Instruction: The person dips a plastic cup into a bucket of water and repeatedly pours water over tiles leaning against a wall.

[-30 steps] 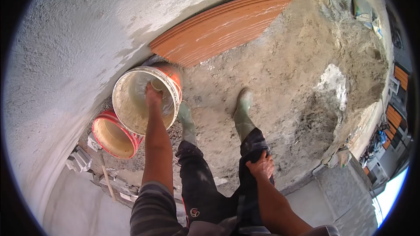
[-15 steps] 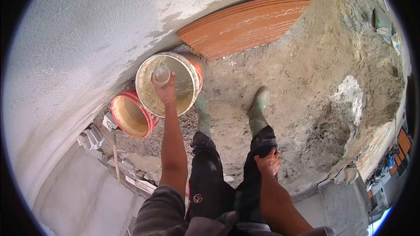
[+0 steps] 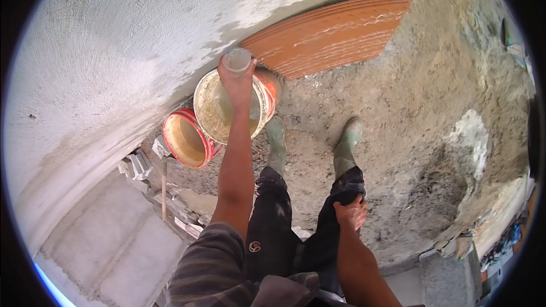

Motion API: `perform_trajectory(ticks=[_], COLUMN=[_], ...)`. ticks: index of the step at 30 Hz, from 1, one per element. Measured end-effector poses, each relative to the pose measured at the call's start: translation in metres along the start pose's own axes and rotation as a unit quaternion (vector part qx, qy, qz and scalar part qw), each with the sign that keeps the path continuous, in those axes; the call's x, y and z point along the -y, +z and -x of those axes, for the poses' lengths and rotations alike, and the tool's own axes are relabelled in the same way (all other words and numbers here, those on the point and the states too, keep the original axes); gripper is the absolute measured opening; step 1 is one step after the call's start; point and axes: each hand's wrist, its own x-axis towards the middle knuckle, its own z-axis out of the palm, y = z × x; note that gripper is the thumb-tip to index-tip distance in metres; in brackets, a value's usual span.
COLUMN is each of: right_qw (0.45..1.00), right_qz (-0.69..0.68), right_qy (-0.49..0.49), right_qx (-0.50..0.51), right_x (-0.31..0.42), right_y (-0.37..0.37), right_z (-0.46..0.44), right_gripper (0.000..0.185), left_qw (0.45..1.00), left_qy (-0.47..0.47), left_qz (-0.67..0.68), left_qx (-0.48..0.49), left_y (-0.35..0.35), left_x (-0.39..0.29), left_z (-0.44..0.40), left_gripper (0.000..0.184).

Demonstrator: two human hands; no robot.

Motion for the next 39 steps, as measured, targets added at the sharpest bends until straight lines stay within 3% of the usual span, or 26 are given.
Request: perform_trajectory(ticks=[6,9,27,33,39], right_qw=[1.0,0.999,0.996,0.993,0.992], right_qz=[-0.026,-0.039,-0.072,-0.095,-0.11], right_qy=[0.013,0.015,0.019,0.019,0.026], right_qx=[0.01,0.024,0.039,0.061,0.062], right_x=[0.001,-0.002,-0.013,-0.015,-0.017], right_y=[-0.003,-0.003,0.002,-0.006,-0.006], right_z=[0.0,-0.003,-0.01,-0.013,-0.015], right_gripper=[0.085,0.085,0.089,0.089,0.087], left_qw=[0.988,0.982,0.988,0.98,0.965], left_qy=[0.058,0.033,0.072,0.043,0.073], left_qz=[-0.137,-0.174,-0.134,-0.191,-0.249], left_qx=[-0.032,-0.067,-0.022,-0.021,-0.025], left_y=[0.019,0.018,0.055,0.077,0.099], left_x=[0.002,-0.014,-0.048,-0.078,-0.085], left_z=[-0.007,-0.005,0.008,0.012,0.012], left_gripper=[0.091,0.089,0.088,0.091,0.092])
